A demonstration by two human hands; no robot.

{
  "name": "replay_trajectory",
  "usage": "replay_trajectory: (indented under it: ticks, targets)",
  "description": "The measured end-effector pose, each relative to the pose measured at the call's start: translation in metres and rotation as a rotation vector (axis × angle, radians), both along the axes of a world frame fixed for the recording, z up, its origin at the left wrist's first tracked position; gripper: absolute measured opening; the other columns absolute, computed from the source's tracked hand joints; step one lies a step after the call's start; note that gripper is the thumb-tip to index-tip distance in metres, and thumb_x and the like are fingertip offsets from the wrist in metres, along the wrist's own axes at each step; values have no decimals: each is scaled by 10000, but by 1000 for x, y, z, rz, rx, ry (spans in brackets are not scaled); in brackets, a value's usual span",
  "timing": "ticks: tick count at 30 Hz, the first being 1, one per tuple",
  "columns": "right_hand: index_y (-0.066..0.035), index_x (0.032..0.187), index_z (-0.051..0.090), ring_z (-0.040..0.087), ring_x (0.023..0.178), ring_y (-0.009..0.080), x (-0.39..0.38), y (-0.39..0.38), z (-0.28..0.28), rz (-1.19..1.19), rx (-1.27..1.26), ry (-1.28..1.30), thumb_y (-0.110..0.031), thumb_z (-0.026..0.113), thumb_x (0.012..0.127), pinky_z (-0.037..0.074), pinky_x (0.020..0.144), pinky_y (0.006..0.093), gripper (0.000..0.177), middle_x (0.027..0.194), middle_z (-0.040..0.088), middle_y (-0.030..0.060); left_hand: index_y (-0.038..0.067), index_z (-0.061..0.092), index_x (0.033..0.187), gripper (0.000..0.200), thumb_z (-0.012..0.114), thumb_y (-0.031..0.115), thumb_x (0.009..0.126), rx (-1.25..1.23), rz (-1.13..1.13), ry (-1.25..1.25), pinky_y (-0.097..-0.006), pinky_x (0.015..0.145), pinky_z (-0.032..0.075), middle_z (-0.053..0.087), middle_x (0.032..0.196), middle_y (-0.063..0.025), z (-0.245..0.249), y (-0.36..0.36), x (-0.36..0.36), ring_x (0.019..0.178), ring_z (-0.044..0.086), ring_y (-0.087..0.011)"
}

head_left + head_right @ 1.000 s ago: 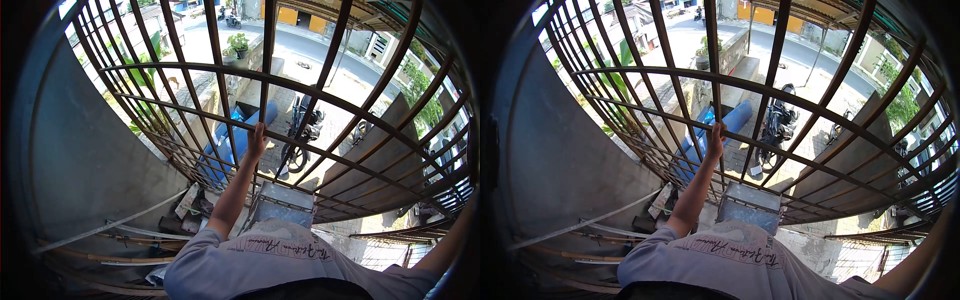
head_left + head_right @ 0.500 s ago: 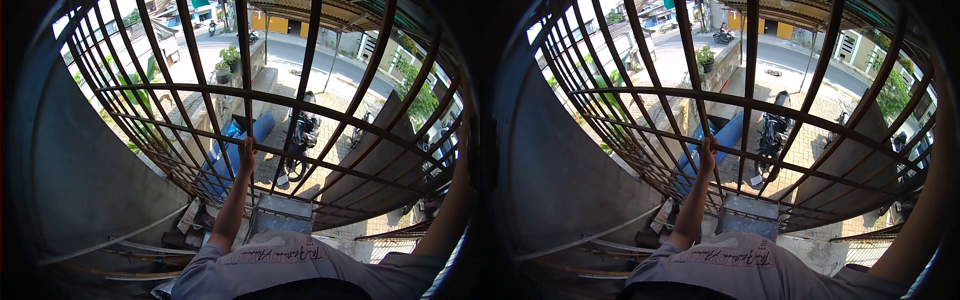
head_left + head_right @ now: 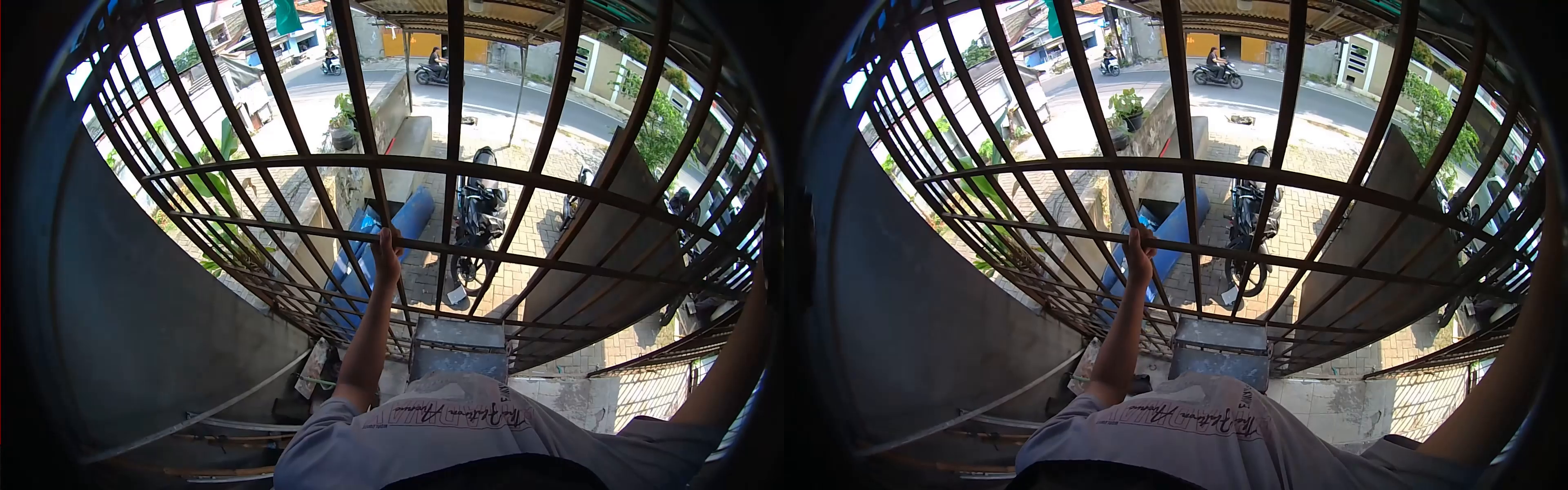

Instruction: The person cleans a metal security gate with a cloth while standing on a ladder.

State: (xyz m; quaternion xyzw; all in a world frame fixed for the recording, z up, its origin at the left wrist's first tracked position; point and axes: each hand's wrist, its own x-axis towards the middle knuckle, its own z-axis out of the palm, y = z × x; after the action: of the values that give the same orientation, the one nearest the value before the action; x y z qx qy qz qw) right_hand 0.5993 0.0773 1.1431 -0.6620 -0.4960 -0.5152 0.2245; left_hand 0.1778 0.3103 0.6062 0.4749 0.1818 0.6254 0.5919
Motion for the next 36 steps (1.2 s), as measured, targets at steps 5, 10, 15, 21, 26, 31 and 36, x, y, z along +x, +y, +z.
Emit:
replay_trajectory:
  ticks: [5,10,15,21,26,31,36]
  targets:
    - [-65,952,622,598,863,282,-3,-5,2,-9,7,-14,-253,597,853,475,770,433,214,897,591,120,108,436,715,434,469,465,960,18,11,10,-246,436,202,336,572,35,-5,0,-1,462,271,-64]
    - [-66,957,623,597,868,280,-5,-9,3,-18,23,-38,-251,600,851,475,774,431,214,905,591,119,92,475,742,428,493,465,951,-1,2,-17,-247,439,193,326,575,42,-13,2,0,464,266,-59]
    - [-67,961,624,597,873,278,-10,-7,-1,-9,32,-38,-249,603,848,476,777,429,215,912,591,117,86,491,754,419,495,455,952,-2,5,-20,-247,436,190,327,573,46,-9,1,0,461,260,-57]
    - [-69,967,625,597,878,276,-10,-11,-3,-4,22,-43,-246,606,845,476,781,426,215,921,591,116,112,466,739,411,486,463,952,-66,86,13,-232,419,200,341,556,44,0,-5,3,438,273,-52]
    - [-70,971,625,597,883,274,-13,-15,-5,-7,9,-36,-243,609,843,476,784,424,216,928,591,114,122,451,735,386,491,439,952,-77,78,9,-228,421,206,345,566,42,6,-8,1,441,282,-53]
    - [-71,976,626,596,888,272,-26,-15,2,-10,-1,-60,-241,612,840,476,787,422,217,935,591,113,154,365,696,406,475,444,959,-59,82,14,-230,419,174,320,571,47,4,-7,1,448,259,-50]
    - [-73,980,627,596,893,270,-40,-11,1,-24,-8,-86,-239,615,838,476,790,420,219,942,591,111,153,353,698,445,445,508,950,-3,72,30,-231,389,156,291,554,40,-2,-1,2,422,244,-52]
